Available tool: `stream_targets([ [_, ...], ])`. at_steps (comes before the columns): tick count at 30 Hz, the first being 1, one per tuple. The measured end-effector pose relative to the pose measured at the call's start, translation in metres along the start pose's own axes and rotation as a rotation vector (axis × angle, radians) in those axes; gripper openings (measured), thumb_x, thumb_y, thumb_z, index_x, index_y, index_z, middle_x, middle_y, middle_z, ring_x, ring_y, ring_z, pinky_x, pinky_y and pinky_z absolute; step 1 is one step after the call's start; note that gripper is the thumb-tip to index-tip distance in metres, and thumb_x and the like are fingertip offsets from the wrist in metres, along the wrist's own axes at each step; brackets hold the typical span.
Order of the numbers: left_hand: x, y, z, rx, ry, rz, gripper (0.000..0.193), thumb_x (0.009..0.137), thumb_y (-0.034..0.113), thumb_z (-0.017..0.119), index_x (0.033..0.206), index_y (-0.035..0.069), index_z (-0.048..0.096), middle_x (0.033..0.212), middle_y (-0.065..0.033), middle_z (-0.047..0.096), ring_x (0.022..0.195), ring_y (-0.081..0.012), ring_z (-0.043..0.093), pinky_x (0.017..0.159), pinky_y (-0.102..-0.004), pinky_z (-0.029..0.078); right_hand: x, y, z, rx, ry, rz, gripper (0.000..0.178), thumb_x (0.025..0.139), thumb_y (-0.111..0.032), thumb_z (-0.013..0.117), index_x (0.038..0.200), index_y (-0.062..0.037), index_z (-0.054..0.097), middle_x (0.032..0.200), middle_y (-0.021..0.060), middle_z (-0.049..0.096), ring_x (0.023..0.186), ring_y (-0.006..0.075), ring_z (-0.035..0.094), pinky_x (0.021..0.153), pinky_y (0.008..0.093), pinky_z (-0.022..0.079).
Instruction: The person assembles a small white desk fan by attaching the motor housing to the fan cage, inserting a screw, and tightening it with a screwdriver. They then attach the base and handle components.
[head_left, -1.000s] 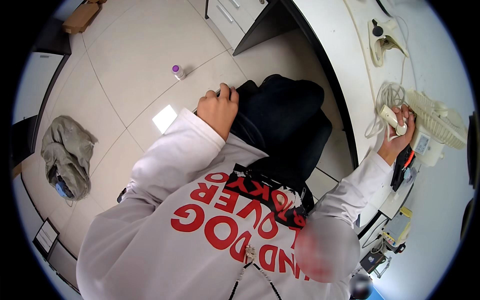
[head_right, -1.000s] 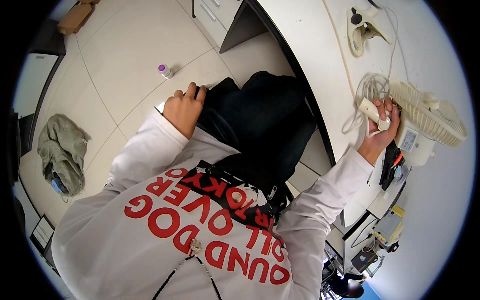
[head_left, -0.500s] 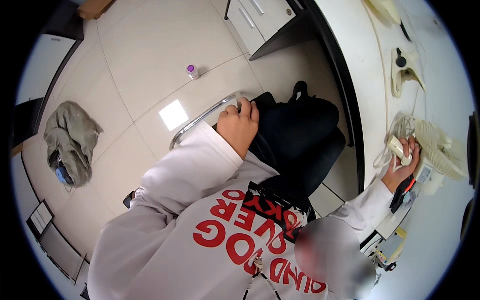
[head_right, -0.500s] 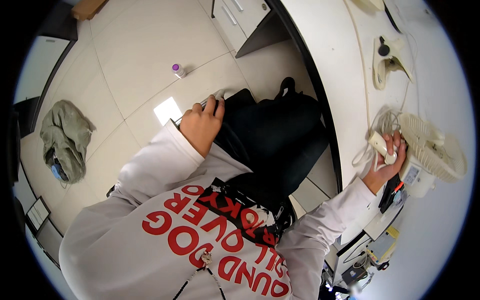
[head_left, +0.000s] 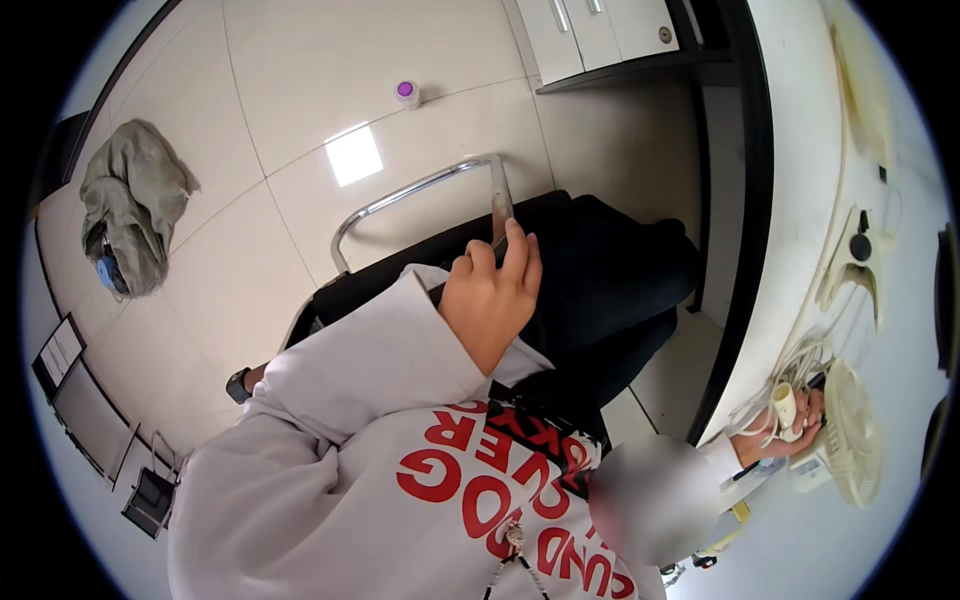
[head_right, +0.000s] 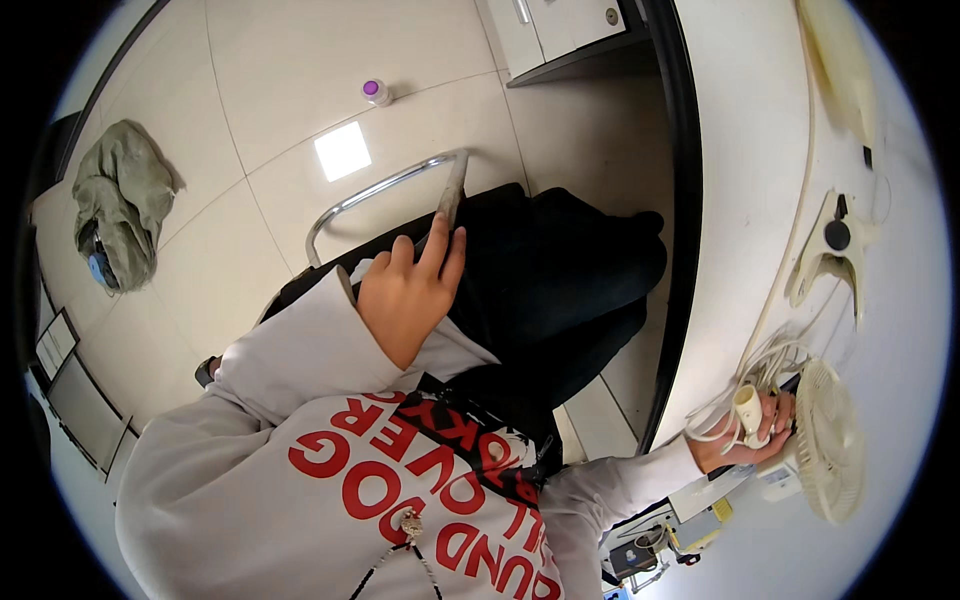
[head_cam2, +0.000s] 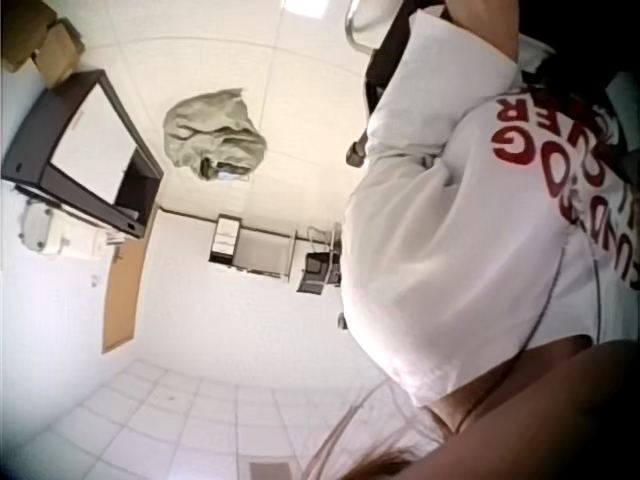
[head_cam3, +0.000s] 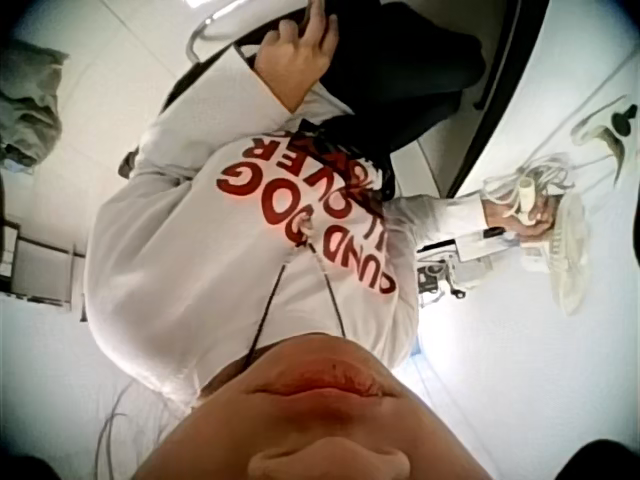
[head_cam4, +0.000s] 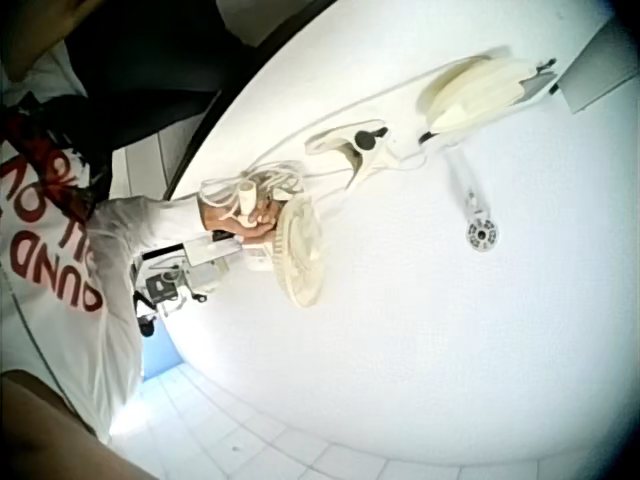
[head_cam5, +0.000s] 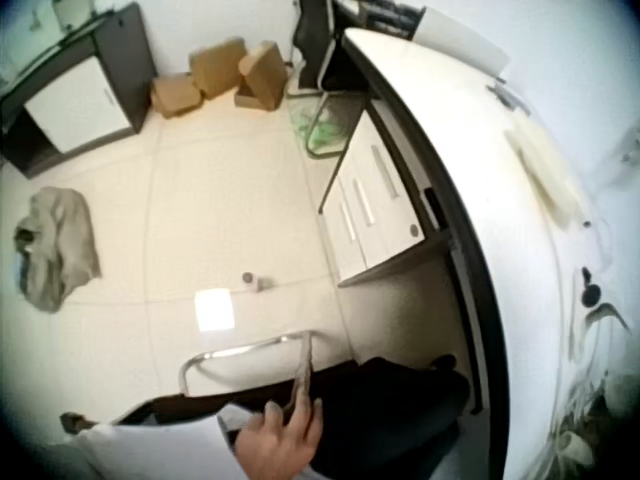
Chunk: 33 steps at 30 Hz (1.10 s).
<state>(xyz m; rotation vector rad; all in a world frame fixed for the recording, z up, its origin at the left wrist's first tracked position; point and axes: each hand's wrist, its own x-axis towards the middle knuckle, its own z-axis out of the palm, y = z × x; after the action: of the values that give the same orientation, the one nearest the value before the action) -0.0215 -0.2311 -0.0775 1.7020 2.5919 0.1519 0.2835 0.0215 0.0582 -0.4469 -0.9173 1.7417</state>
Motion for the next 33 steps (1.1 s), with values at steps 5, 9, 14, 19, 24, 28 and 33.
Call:
stream_targets([
  [5, 0.005, 0.0, -0.001, -0.022, -0.033, 0.012, 0.04, 0.073, 0.008, 0.062, 0.113, 0.007, 0.063, 0.116, -0.0103, 0.061, 0.069, -0.018, 0.053, 0.053, -0.0244, 0.044, -0.004, 0.009, 0.019, 0.094, 0.072, -0.014, 0.02, 0.081, 0.002, 0.052, 0.087, -0.0086, 0.037, 0.079, 0.0016, 0.04, 0.06, 0.009, 0.044, 0.071, 0.0253, 0.04],
  [9, 0.01, 0.0, -0.011, -0.025, -0.121, 0.002, 0.037, 0.075, 0.008, 0.062, 0.112, 0.008, 0.063, 0.115, -0.0103, 0.06, 0.071, -0.0179, 0.054, 0.054, -0.0241, 0.044, -0.005, 0.01, 0.016, 0.065, 0.108, -0.056, 0.018, 0.083, -0.003, 0.054, 0.095, -0.0075, 0.042, 0.079, 0.001, 0.043, 0.054, 0.0083, 0.047, 0.071, 0.0276, 0.044],
  [14, 0.011, 0.002, -0.011, -0.008, -0.178, -0.008, 0.035, 0.077, 0.009, 0.062, 0.112, 0.009, 0.062, 0.115, -0.0101, 0.059, 0.073, -0.0177, 0.055, 0.056, -0.0244, 0.044, -0.004, 0.01, 0.016, 0.159, 0.098, 0.014, 0.019, 0.08, -0.002, 0.053, 0.083, -0.0106, 0.037, 0.078, -0.0004, 0.041, 0.057, 0.0099, 0.042, 0.076, 0.028, 0.039],
  [19, 0.013, -0.003, -0.012, -0.02, -0.178, 0.019, 0.036, 0.077, 0.009, 0.063, 0.113, 0.01, 0.061, 0.115, -0.01, 0.059, 0.074, -0.018, 0.055, 0.057, -0.024, 0.045, -0.004, 0.015, 0.021, 0.157, 0.184, -0.069, 0.021, 0.078, -0.002, 0.056, 0.088, -0.0088, 0.038, 0.075, 0.0014, 0.043, 0.05, 0.0108, 0.043, 0.069, 0.0263, 0.04],
  [24, 0.012, -0.003, -0.014, -0.03, -0.227, 0.024, 0.038, 0.076, 0.008, 0.063, 0.114, 0.009, 0.06, 0.116, -0.0111, 0.059, 0.075, -0.0185, 0.056, 0.056, -0.0236, 0.046, -0.004, 0.012, 0.02, 0.208, 0.185, -0.078, 0.023, 0.078, -0.001, 0.057, 0.088, -0.0088, 0.037, 0.075, 0.0024, 0.044, 0.048, 0.0122, 0.043, 0.068, 0.0275, 0.04],
  [28, 0.012, -0.002, -0.012, -0.032, -0.22, 0.029, 0.039, 0.076, 0.007, 0.063, 0.115, 0.009, 0.06, 0.117, -0.0114, 0.058, 0.076, -0.0186, 0.056, 0.058, -0.0235, 0.046, -0.002, 0.016, 0.021, 0.303, 0.166, -0.046, 0.023, 0.077, 0.003, 0.056, 0.083, -0.0088, 0.038, 0.075, 0.0033, 0.044, 0.052, 0.0124, 0.042, 0.067, 0.0277, 0.039],
  [33, 0.011, -0.001, -0.011, -0.039, -0.206, 0.023, 0.038, 0.077, 0.008, 0.063, 0.114, 0.009, 0.061, 0.117, -0.0111, 0.059, 0.076, -0.0182, 0.056, 0.059, -0.0236, 0.046, 0.001, 0.005, 0.009, 0.362, 0.095, 0.013, 0.024, 0.079, 0.003, 0.054, 0.085, -0.0104, 0.035, 0.075, 0.0031, 0.044, 0.051, 0.0128, 0.042, 0.07, 0.0298, 0.039],
])
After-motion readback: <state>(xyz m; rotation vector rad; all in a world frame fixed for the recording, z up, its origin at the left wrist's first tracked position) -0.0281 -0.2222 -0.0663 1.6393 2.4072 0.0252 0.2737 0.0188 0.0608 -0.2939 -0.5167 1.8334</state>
